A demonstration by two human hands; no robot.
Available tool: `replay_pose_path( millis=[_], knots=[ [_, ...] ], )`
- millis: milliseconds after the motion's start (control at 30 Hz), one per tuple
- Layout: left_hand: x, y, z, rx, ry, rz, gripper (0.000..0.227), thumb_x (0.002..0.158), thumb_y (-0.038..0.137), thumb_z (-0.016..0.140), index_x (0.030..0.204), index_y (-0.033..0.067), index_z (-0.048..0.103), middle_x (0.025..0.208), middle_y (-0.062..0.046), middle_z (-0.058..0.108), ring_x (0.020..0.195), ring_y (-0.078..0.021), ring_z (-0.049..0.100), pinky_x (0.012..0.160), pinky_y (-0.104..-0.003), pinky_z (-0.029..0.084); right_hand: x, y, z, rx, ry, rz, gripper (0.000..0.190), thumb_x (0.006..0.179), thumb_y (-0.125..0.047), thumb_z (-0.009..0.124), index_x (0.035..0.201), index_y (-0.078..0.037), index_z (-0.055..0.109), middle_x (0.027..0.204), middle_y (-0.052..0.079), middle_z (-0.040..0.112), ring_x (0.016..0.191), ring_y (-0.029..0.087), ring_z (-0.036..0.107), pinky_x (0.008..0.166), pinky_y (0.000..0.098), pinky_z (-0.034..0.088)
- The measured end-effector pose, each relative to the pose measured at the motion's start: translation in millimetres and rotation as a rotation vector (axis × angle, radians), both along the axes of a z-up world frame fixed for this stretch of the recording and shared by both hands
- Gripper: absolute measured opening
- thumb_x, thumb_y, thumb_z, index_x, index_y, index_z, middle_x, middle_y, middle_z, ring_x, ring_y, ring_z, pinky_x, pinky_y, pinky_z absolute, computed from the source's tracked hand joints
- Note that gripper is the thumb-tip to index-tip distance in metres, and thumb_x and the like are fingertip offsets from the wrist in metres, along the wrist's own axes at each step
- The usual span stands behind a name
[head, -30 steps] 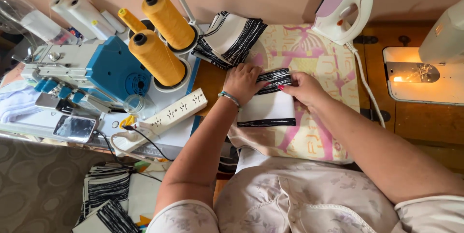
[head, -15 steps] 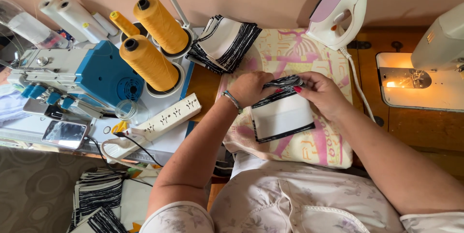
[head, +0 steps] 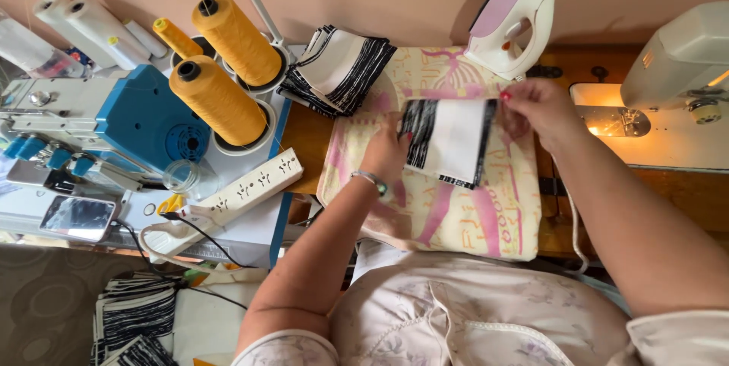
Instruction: The person irons a stack of black and white striped fabric pieces on a padded surface. They use a pink and white iron to smooth each piece, then fold the fabric in half and iron it again before stacking it with the others.
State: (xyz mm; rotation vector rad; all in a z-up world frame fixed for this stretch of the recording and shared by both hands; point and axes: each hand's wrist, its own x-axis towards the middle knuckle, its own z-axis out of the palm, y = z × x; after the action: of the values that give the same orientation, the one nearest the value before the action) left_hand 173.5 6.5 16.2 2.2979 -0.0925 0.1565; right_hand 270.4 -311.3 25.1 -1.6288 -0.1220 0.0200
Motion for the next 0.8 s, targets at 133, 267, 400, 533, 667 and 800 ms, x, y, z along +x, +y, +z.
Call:
replay_pose_path(
  millis=[133, 267, 400, 533, 667, 800],
  knots=[
    [-8.4, -13.4, 12.6, 0.078, -0.022, 0.072, 0.053, 0.101, 0.022, 0.050, 0.149, 0.0092, 0.031, 0.096, -0.035, 0.068, 0.094, -0.0543, 0.070, 0.083, -0.063, 0.059, 32.2, 1.4, 29.2, -0.217, -0.229, -0.411, 0.047, 0.086, -0.025, 0.093, 0.116, -0.013, 0.058, 0.097, 0.004, 0.055, 0.086, 0.016, 0.057, 0.067, 0.0263, 0.049],
    [-0.5, -9.6, 4.8, -0.031, 0.070, 0.087, 0.069, 0.093, 0.008, 0.046, 0.159, 0.0182, 0.027, 0.076, -0.021, 0.069, 0.064, -0.0444, 0.062, 0.060, -0.058, 0.044, 55.4, 12.1, 61.9, -0.237, -0.132, -0.380, 0.042, 0.091, -0.020, 0.077, 0.126, -0.013, 0.054, 0.119, 0.005, 0.069, 0.107, 0.017, 0.067, 0.087, 0.0333, 0.055],
    [-4.6, -6.3, 16.8, -0.085, 0.124, 0.079, 0.070, 0.096, 0.010, 0.046, 0.161, 0.0259, 0.026, 0.070, -0.022, 0.065, 0.064, -0.0438, 0.062, 0.060, -0.056, 0.043, 86.8, 9.5, 51.3, -0.316, -0.214, -0.298, 0.026, 0.099, -0.021, 0.070, 0.119, -0.012, 0.057, 0.111, 0.003, 0.068, 0.097, 0.014, 0.064, 0.081, 0.0313, 0.051],
    [1.1, 1.4, 1.2, -0.141, 0.012, 0.026, 0.068, 0.091, 0.008, 0.047, 0.158, 0.0178, 0.034, 0.129, -0.022, 0.069, 0.094, -0.0484, 0.068, 0.087, -0.054, 0.052, 56.2, 14.9, 111.8, -0.534, -0.273, -0.246, 0.019, 0.107, -0.016, 0.066, 0.115, -0.005, 0.054, 0.103, 0.013, 0.072, 0.079, 0.023, 0.071, 0.068, 0.0425, 0.055],
    [-23.5, -10.3, 21.4, 0.321, -0.158, 0.117, 0.062, 0.088, 0.029, 0.067, 0.144, 0.0142, 0.047, 0.133, -0.024, 0.054, 0.097, -0.0449, 0.061, 0.081, -0.055, 0.051, -14.4, 34.2, 176.4, -1.218, -0.276, -0.020, 0.040, 0.106, -0.041, 0.067, 0.117, -0.002, 0.065, 0.106, 0.029, 0.070, 0.087, 0.050, 0.067, 0.068, 0.0574, 0.050],
    [-31.8, -39.3, -1.5, 0.186, -0.747, -0.310, 0.025, 0.079, 0.001, 0.069, 0.104, -0.0021, 0.073, 0.104, -0.016, 0.073, 0.101, -0.0362, 0.065, 0.095, -0.047, 0.051, -57.2, 59.3, 184.4, -1.452, -0.025, 0.156, 0.047, 0.096, -0.054, 0.061, 0.106, -0.009, 0.067, 0.110, 0.023, 0.073, 0.095, 0.044, 0.070, 0.069, 0.0534, 0.049]
  ],
)
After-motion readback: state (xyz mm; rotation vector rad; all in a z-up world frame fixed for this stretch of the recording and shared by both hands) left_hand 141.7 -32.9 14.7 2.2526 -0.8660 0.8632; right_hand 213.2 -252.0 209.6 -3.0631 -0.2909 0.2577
